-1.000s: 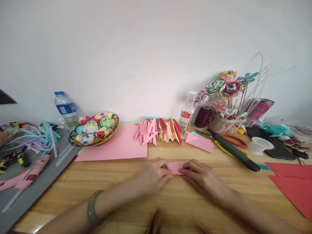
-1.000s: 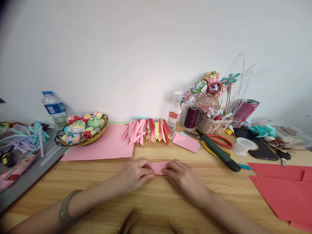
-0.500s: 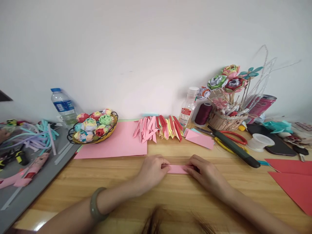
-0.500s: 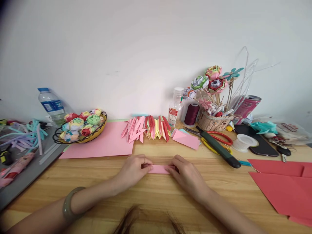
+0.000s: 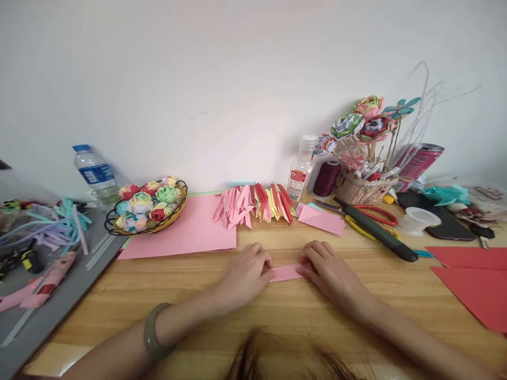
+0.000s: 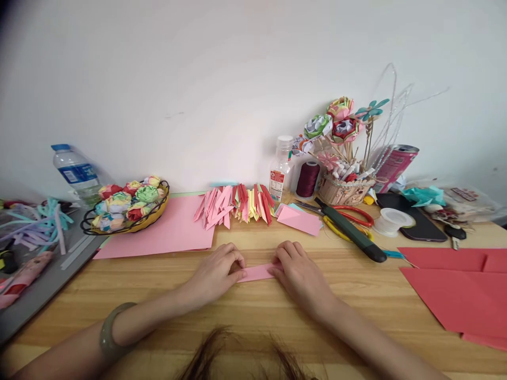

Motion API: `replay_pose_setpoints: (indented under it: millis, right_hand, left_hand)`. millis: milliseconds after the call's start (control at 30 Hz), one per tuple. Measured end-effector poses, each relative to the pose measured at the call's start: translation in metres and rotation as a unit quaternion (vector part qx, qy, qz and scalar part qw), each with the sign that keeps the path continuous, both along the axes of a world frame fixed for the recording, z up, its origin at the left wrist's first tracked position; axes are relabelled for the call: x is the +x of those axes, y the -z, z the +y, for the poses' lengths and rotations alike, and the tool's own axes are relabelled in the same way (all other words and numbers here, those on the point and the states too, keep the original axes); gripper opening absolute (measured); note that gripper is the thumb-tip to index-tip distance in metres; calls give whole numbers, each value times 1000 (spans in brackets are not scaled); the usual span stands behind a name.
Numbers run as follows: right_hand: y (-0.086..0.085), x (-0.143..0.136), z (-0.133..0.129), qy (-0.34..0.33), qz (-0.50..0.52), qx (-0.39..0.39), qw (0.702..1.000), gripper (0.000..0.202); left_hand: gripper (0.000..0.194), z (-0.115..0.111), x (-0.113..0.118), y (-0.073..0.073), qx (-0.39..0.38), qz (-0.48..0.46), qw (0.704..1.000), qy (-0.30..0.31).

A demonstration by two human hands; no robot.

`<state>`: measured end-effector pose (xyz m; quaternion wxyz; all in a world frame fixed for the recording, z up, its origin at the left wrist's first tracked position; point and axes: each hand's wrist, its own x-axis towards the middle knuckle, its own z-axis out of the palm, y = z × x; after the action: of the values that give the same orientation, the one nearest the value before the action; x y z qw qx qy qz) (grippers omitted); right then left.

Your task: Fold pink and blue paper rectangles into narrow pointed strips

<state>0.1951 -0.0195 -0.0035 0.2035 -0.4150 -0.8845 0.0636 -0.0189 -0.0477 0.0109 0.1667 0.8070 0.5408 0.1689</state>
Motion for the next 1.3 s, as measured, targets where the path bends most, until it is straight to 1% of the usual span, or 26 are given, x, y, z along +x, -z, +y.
replay_pose_setpoints:
  millis: [133, 200, 267, 333, 467, 533, 600, 667, 767, 833, 900, 967, 1033, 1167, 1233, 1300]
  right_hand:
    - [-4, -1, 0, -12, 16, -37, 999, 9]
    - [-5, -1, -1, -17, 26, -46, 998, 8]
    - [-6, -1, -1, -29, 37, -55, 997, 4]
    - [-5, -1, 0, -42, 45, -67, 996, 4]
    - [-6, 0, 1, -47, 83, -95, 991, 10]
    - [-8, 0, 2, -39, 122, -130, 983, 12]
    - [-11, 0, 3, -22, 163, -193, 967, 15]
    - [-13, 1, 4, -9, 208, -263, 942, 20]
    - [-13, 2, 7, 6, 278, -336, 900, 32]
    - [-13, 2, 9, 22, 309, -363, 878, 38]
    - [-13, 2, 11, 40, 335, -370, 866, 42]
    - [-14, 2, 12, 63, 353, -360, 861, 48]
    - [-17, 2, 12, 80, 356, -348, 864, 52]
    - [-22, 2, 13, 82, 339, -343, 872, 53]
    - [-23, 2, 13, 91, 347, -343, 868, 56]
    - [-22, 3, 15, 100, 361, -344, 861, 59]
  left_hand:
    - [8, -3, 0, -2, -13, -12, 1000, -3]
    - [13, -4, 1, -3, -18, -18, 1000, -1]
    - [17, -4, 1, -4, -18, -18, 1000, 13]
    - [15, -4, 1, -5, -19, -15, 999, 22]
    - [15, -4, -1, -4, -20, -24, 999, 14]
    - [14, -2, -2, -3, -21, -49, 999, 7]
    - [11, 2, -3, 0, -39, -103, 994, -13]
    - [10, 6, -5, 4, -82, -194, 977, -39]
    - [13, 13, -6, 8, -145, -333, 929, -70]
    - [16, 15, -6, 9, -165, -384, 905, -78]
    - [19, 16, -5, 7, -173, -404, 894, -85]
    - [21, 16, -5, 6, -179, -411, 888, -98]
    - [22, 15, -4, 4, -191, -426, 877, -114]
    - [29, 13, -3, 3, -207, -477, 841, -152]
    - [30, 12, -3, 2, -202, -493, 828, -173]
    - [28, 12, -2, 1, -192, -500, 824, -185]
